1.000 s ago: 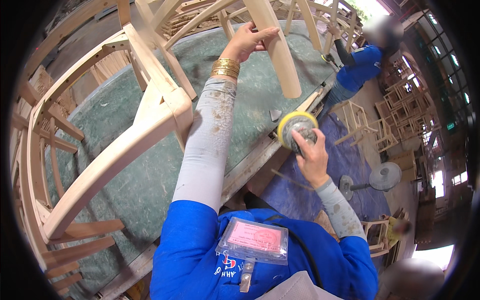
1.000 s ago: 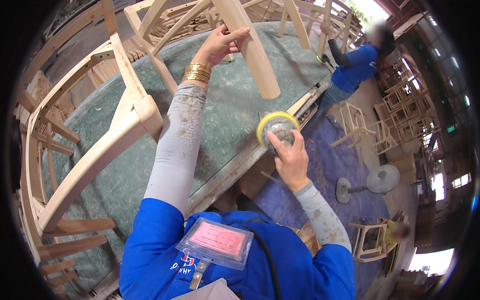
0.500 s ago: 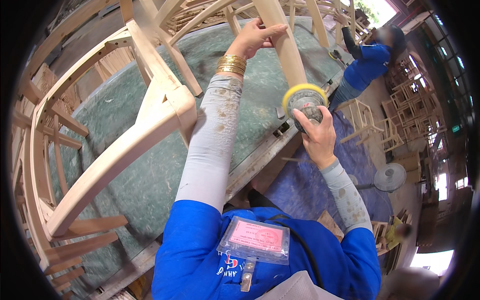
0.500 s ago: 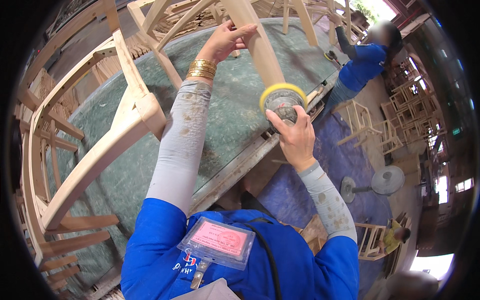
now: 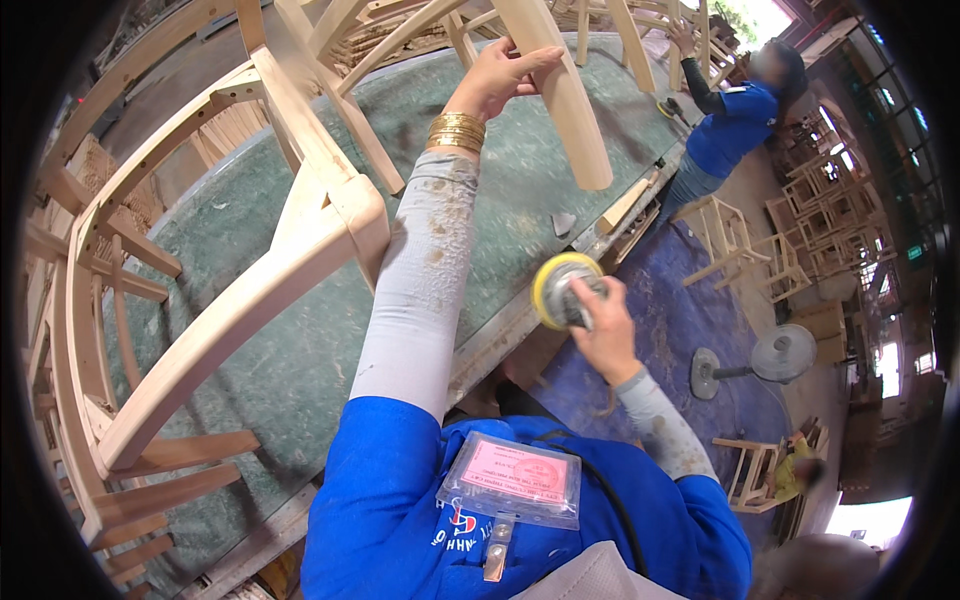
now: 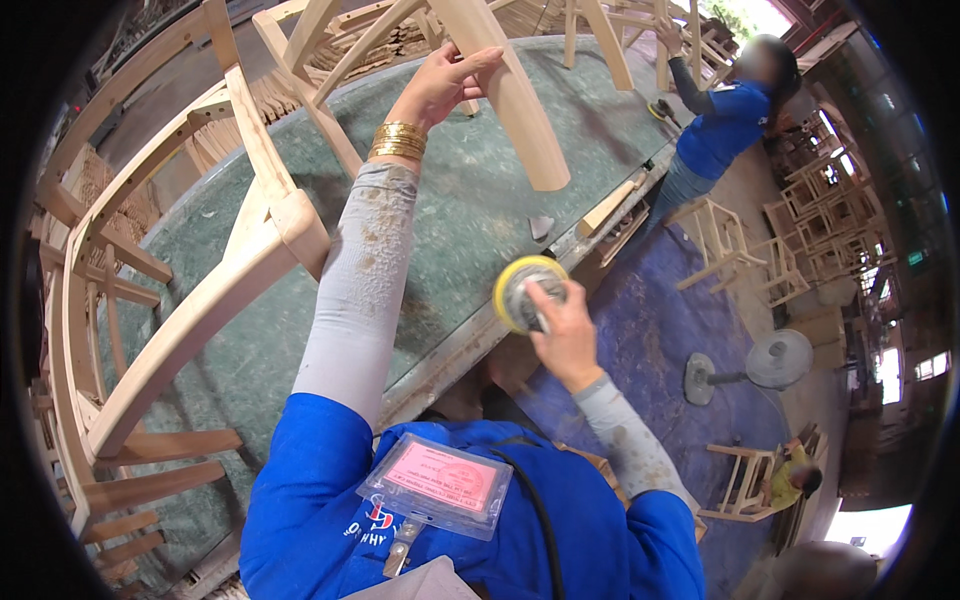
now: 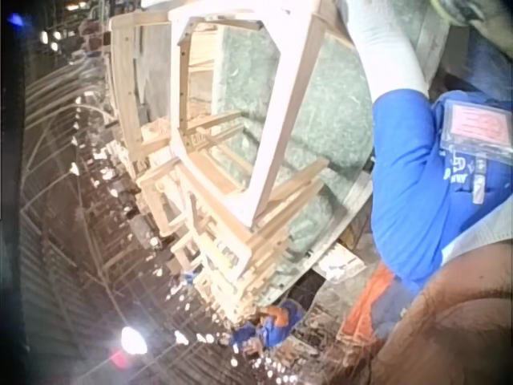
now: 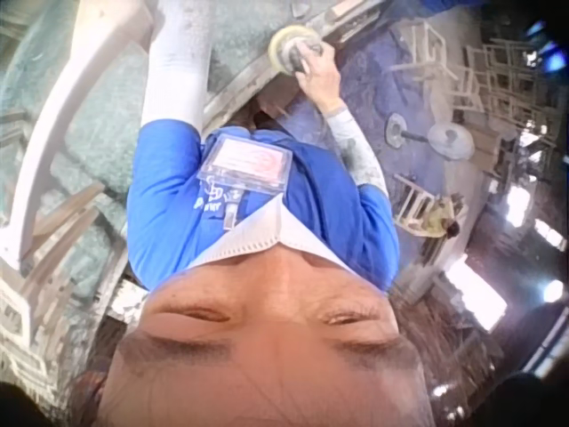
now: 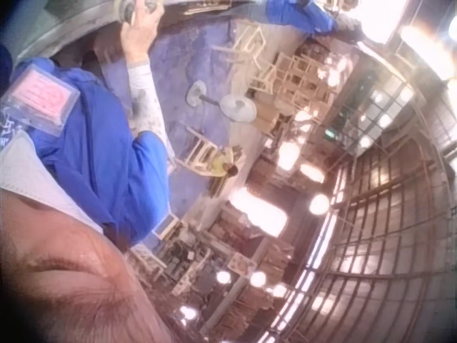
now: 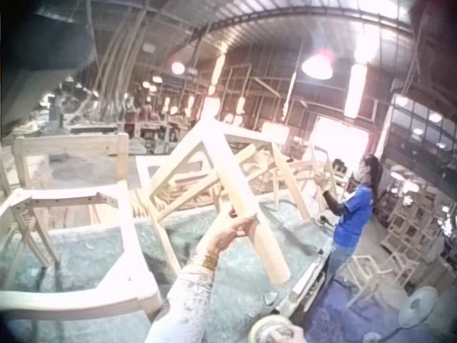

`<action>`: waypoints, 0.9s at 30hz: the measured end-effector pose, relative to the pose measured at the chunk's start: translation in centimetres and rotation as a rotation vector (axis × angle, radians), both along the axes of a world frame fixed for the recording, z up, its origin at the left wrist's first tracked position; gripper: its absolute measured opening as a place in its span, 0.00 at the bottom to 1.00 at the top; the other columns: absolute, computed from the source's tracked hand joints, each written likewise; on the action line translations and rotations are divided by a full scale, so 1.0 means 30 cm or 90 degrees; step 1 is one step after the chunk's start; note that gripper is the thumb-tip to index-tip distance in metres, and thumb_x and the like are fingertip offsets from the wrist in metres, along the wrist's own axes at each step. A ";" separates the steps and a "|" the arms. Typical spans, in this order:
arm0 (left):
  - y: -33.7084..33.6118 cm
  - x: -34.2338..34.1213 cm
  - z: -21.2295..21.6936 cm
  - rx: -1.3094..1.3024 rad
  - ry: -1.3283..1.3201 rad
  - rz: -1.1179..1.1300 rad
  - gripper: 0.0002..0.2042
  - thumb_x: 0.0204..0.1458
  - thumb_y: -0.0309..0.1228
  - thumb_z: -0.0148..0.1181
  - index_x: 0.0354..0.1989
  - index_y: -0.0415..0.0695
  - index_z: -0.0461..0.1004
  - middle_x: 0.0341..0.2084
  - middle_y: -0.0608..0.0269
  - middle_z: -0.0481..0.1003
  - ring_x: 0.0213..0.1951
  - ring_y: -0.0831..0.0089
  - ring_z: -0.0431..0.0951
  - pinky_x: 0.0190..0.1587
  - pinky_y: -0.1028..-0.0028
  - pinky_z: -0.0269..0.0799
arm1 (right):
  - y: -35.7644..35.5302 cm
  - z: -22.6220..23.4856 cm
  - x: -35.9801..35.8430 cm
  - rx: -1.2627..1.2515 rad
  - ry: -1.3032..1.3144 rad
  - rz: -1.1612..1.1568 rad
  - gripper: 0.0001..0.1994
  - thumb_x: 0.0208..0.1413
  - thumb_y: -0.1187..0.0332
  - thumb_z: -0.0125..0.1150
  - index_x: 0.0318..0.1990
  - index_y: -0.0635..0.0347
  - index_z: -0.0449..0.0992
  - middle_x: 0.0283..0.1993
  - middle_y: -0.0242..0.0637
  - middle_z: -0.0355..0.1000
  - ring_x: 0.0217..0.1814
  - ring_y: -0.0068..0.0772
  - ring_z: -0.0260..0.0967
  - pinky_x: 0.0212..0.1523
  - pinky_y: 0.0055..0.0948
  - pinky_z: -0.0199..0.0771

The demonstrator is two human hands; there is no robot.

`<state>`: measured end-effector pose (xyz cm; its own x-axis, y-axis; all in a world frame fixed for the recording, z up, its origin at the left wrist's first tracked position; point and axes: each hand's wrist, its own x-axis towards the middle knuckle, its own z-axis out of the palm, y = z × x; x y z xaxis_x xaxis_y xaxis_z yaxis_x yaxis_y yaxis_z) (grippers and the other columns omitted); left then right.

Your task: The person sands wooden chair frames with a handheld orbital sander, then applies a filler paste to joints using a small spatula. They rotate the frames to access different sides and continue sanding and filling in a workshop setting.

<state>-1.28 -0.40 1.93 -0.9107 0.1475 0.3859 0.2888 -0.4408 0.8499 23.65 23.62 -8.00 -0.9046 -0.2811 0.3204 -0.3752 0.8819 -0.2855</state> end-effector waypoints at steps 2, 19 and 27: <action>0.006 -0.008 0.001 0.012 -0.007 0.004 0.34 0.41 0.41 0.71 0.52 0.33 0.63 0.43 0.52 0.72 0.41 0.67 0.78 0.43 0.68 0.78 | -0.047 -0.118 -0.009 -0.035 -0.108 0.000 0.40 0.33 0.76 0.67 0.59 0.37 0.64 0.53 0.49 0.58 0.53 0.52 0.64 0.46 0.40 0.72; -0.005 0.020 0.012 0.058 -0.032 0.028 0.11 0.58 0.34 0.53 0.45 0.41 0.66 0.31 0.68 0.72 0.29 0.80 0.74 0.31 0.78 0.72 | 0.004 -0.437 -0.563 -0.180 -0.304 0.378 0.34 0.36 0.60 0.69 0.56 0.54 0.68 0.52 0.49 0.67 0.53 0.45 0.67 0.49 0.40 0.71; 0.106 0.114 0.000 0.020 -0.025 0.088 0.23 0.55 0.39 0.55 0.54 0.38 0.60 0.38 0.54 0.71 0.40 0.60 0.75 0.47 0.60 0.73 | 0.569 0.229 -1.390 -0.564 0.161 0.095 0.06 0.52 0.69 0.60 0.32 0.61 0.73 0.32 0.33 0.73 0.32 0.26 0.67 0.35 0.27 0.68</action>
<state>2.12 2.78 1.94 -0.9362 0.0079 0.3513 0.3148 -0.4253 0.8485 -18.03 40.68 -1.14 -0.7527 0.0519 0.6563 -0.6101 0.3195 -0.7250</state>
